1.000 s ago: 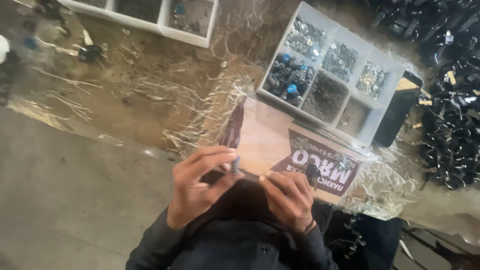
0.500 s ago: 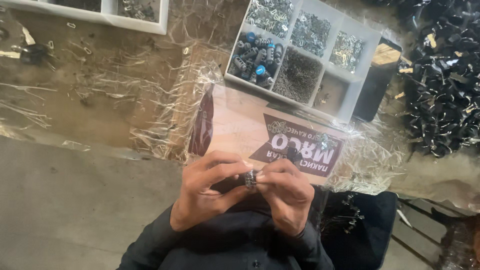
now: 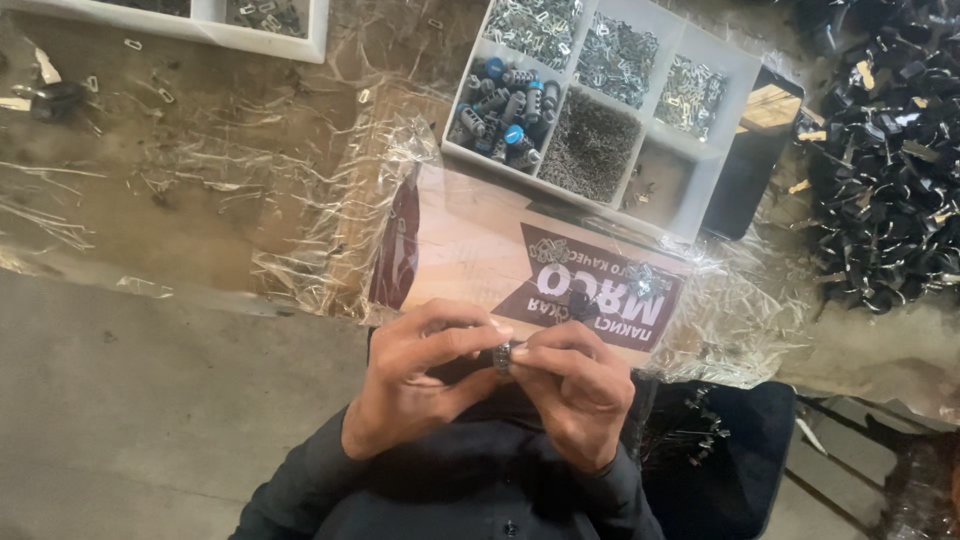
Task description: The person picks up black hose clamp bands from a pile on the table, inserts a blue and grey cartridge component into each band by hand, and places the assembled clamps into a compartment of a white organizer tray. The person repeats this assembly cycle throughout the episode.
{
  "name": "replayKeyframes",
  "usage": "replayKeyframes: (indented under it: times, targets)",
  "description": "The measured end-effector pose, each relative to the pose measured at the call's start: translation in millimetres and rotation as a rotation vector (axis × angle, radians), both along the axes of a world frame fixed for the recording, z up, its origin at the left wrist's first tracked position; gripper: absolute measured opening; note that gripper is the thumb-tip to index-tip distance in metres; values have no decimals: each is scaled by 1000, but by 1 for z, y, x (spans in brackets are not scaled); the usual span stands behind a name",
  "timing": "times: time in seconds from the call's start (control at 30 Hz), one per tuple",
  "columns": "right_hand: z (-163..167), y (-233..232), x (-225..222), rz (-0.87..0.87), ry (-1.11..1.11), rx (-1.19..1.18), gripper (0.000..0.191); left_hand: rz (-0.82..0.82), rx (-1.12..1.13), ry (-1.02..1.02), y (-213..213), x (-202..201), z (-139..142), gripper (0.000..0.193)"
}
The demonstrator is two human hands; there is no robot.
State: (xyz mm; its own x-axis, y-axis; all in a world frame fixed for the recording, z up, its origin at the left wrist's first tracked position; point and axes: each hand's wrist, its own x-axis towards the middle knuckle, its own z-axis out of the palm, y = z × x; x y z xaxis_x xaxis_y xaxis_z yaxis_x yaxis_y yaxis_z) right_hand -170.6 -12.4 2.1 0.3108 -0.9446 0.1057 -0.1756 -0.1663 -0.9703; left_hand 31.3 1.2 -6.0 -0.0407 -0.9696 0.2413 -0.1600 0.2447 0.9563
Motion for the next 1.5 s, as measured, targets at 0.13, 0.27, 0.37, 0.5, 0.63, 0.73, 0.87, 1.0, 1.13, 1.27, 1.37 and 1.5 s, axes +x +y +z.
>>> replayKeyframes:
  times: [0.13, 0.27, 0.37, 0.5, 0.63, 0.73, 0.87, 1.0, 1.13, 1.27, 1.37, 1.5]
  targets:
    - [-9, -2, -12, 98, -254, 224, 27, 12, -51, -32, 0, 0, 1, 42]
    - [-24, 6, -20, -57, -419, 466, 38, 12, -27, -43, 1, -1, 2, 42]
    - [-30, 17, -29, -103, -322, 455, 36, -7, -48, -37, 0, -5, 1, 41]
    - [-33, 29, -38, -93, -186, 323, 32, -85, -118, -11, 1, -16, -3, 41]
    - [-37, 39, -42, -185, -149, 391, 24, -137, -96, -21, 6, -27, -7, 40]
    - [-39, 43, -41, -230, -103, 349, 21, -174, -133, -84, 9, -28, -9, 44]
    - [-37, 31, -40, -162, -88, 246, 21, -126, -149, -128, 10, -24, -8, 42]
    - [-34, -1, -36, -355, 641, -428, 29, 6, -109, -196, 7, -20, -5, 37]
    - [-23, -17, -36, -308, 1112, -578, 35, 66, -84, -159, 5, -17, -3, 34]
    - [-15, -18, -33, -264, 866, -526, 20, 83, -98, -166, 4, -17, -3, 31]
    - [-11, -14, -33, -231, 450, -271, 14, 75, -112, -149, 4, -19, -4, 32]
    - [-7, -2, -39, -198, 97, -11, 22, 43, -60, -83, 2, -21, -5, 35]
